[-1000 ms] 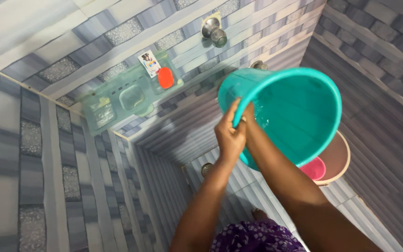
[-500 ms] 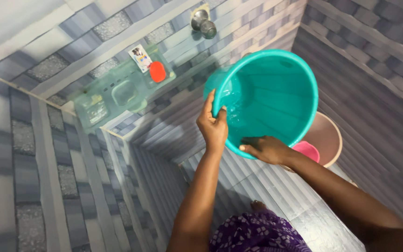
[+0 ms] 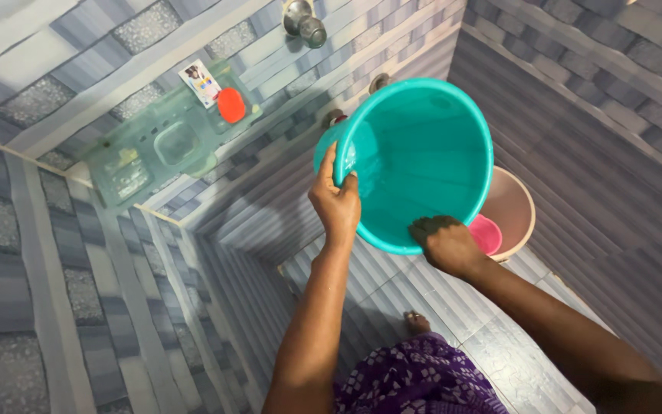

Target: The person washes a green bucket and a pink bowl by filling them with water from a tap, scrubbing the interiors by hand, and rinsing them multiple times.

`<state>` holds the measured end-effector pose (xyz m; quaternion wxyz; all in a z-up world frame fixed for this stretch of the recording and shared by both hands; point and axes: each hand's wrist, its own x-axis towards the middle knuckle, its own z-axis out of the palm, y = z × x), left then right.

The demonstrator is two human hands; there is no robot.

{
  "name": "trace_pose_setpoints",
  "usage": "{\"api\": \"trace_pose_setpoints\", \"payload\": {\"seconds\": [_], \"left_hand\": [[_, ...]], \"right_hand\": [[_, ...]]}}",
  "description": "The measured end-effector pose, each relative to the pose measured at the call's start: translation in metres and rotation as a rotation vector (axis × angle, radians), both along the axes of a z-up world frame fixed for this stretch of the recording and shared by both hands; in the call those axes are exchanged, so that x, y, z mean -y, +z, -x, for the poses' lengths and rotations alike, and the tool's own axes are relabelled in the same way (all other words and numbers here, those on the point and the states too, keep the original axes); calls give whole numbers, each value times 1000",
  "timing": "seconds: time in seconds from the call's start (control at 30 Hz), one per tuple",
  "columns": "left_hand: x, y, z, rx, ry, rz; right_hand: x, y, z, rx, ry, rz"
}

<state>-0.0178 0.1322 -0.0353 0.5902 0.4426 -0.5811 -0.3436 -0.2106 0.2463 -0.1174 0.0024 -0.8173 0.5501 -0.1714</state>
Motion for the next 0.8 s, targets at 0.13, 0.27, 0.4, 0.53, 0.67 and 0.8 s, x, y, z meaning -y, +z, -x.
{"api": "trace_pose_setpoints", "payload": {"seconds": [0.13, 0.27, 0.4, 0.53, 0.67, 0.8], "left_hand": [[-6, -7, 8, 39, 3, -22], [-11, -26, 8, 116, 1, -68], [-14, -48, 9, 150, 16, -110], [-14, -72, 10, 148, 48, -259], [-14, -104, 10, 236, 118, -324], [-14, -145, 6, 243, 155, -300]], "right_hand": [[-13, -4, -1, 67, -9, -15], [-34, -16, 0, 155, -22, -75], [-43, -30, 5, 162, -10, -110], [-43, -49, 10, 241, 37, -107], [-39, -75, 17, 259, 60, -136], [-34, -105, 21, 287, 39, -157]]}}
